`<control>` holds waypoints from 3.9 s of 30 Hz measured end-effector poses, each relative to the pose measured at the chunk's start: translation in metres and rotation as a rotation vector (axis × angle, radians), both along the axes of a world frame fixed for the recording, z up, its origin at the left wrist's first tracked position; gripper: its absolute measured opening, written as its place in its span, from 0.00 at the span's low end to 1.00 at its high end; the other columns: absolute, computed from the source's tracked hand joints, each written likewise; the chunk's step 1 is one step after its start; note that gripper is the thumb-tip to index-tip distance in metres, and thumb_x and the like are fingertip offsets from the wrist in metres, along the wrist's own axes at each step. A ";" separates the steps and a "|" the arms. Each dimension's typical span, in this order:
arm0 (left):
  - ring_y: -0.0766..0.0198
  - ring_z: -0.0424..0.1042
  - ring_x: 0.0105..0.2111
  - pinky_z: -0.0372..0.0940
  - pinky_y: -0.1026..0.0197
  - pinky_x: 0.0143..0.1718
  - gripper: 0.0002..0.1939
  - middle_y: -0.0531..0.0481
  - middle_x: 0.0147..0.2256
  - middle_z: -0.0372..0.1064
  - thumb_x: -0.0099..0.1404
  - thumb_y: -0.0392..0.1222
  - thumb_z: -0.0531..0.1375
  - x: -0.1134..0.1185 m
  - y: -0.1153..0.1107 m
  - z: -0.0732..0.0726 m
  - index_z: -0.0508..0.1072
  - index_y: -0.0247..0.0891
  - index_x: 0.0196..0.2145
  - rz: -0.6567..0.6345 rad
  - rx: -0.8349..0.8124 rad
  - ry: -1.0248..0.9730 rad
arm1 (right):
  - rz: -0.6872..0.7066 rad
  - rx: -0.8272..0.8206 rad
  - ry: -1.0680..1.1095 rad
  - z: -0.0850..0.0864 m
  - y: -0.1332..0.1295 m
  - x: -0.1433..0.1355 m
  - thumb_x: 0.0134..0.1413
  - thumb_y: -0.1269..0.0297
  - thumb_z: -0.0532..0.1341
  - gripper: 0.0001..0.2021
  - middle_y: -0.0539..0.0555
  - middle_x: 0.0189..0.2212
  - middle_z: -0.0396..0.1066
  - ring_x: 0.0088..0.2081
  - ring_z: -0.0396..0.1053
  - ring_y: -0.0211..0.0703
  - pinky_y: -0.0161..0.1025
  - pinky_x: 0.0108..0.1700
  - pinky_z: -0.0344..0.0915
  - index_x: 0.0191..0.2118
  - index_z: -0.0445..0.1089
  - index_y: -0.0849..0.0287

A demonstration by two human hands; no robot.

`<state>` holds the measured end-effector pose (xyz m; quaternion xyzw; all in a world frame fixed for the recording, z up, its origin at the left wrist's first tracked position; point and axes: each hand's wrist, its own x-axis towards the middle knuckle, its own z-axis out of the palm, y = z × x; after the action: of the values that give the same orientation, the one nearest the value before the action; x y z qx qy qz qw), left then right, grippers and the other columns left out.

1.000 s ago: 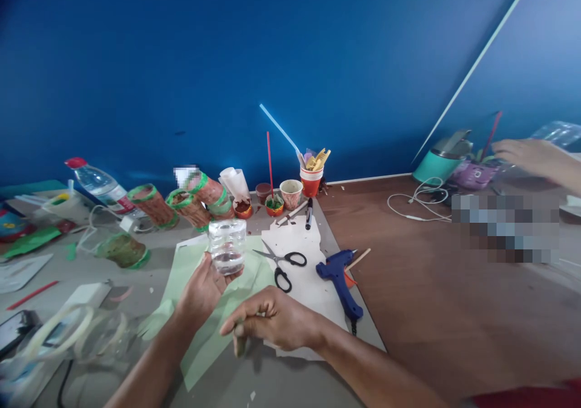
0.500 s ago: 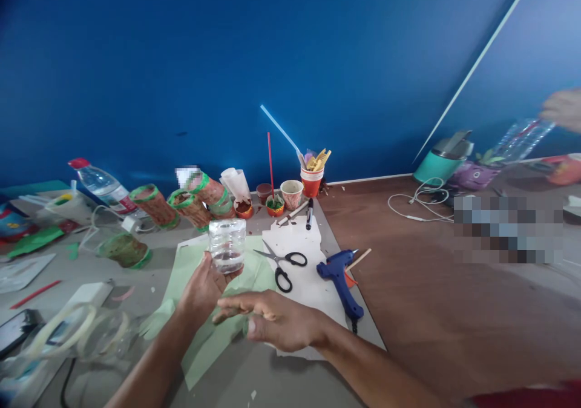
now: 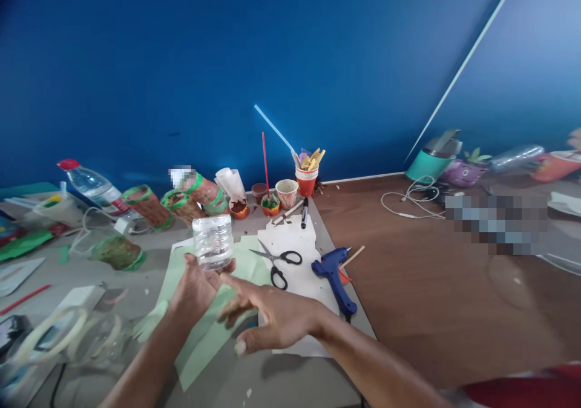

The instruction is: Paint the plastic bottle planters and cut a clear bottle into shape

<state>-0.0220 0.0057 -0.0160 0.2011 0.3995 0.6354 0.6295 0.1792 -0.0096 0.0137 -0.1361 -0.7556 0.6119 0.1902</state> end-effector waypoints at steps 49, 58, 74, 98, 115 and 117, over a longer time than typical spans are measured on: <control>0.49 0.76 0.43 0.58 0.42 0.55 0.24 0.41 0.40 0.78 0.69 0.52 0.46 -0.007 -0.005 0.013 0.74 0.37 0.48 -0.291 0.015 -0.261 | -0.638 0.075 -0.041 -0.019 0.018 0.008 0.54 0.48 0.62 0.28 0.62 0.68 0.41 0.67 0.44 0.62 0.58 0.60 0.55 0.57 0.66 0.55; 0.49 0.75 0.43 0.57 0.42 0.56 0.24 0.40 0.39 0.78 0.69 0.52 0.48 -0.007 -0.004 0.013 0.75 0.36 0.48 -0.305 0.047 -0.285 | -0.538 0.090 -0.011 -0.021 0.014 0.006 0.53 0.47 0.63 0.29 0.59 0.68 0.41 0.67 0.41 0.60 0.60 0.64 0.44 0.59 0.64 0.52; 0.52 0.76 0.43 0.64 0.49 0.52 0.29 0.37 0.43 0.76 0.61 0.58 0.59 -0.005 -0.002 -0.001 0.72 0.32 0.50 -0.295 0.135 -0.333 | -0.780 0.722 -0.953 -0.016 0.029 0.019 0.55 0.60 0.59 0.14 0.63 0.40 0.73 0.45 0.68 0.58 0.47 0.45 0.58 0.44 0.72 0.62; 0.47 0.70 0.52 0.49 0.40 0.62 0.22 0.41 0.46 0.75 0.60 0.46 0.60 -0.010 -0.004 -0.004 0.72 0.37 0.50 -0.349 0.134 -0.297 | -0.759 0.747 -0.955 -0.021 0.035 0.019 0.54 0.71 0.55 0.09 0.60 0.37 0.73 0.40 0.70 0.51 0.43 0.41 0.55 0.39 0.69 0.62; 0.43 0.64 0.56 0.48 0.43 0.62 0.32 0.42 0.51 0.72 0.54 0.54 0.66 -0.006 -0.008 -0.017 0.70 0.39 0.54 -0.426 0.203 -0.212 | -0.525 -0.766 0.220 -0.018 0.021 -0.003 0.40 0.54 0.72 0.19 0.48 0.24 0.68 0.26 0.64 0.34 0.34 0.31 0.57 0.33 0.68 0.62; 0.43 0.65 0.56 0.49 0.43 0.62 0.32 0.41 0.51 0.72 0.53 0.54 0.67 -0.006 -0.010 -0.017 0.70 0.39 0.53 -0.455 0.202 -0.216 | -0.451 -0.848 0.225 -0.020 0.019 -0.003 0.36 0.55 0.74 0.22 0.47 0.25 0.69 0.26 0.65 0.32 0.33 0.31 0.57 0.35 0.69 0.61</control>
<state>-0.0278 -0.0038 -0.0328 0.2788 0.2090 0.5320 0.7717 0.1757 0.0097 -0.0058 -0.2947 -0.3666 0.8199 0.3262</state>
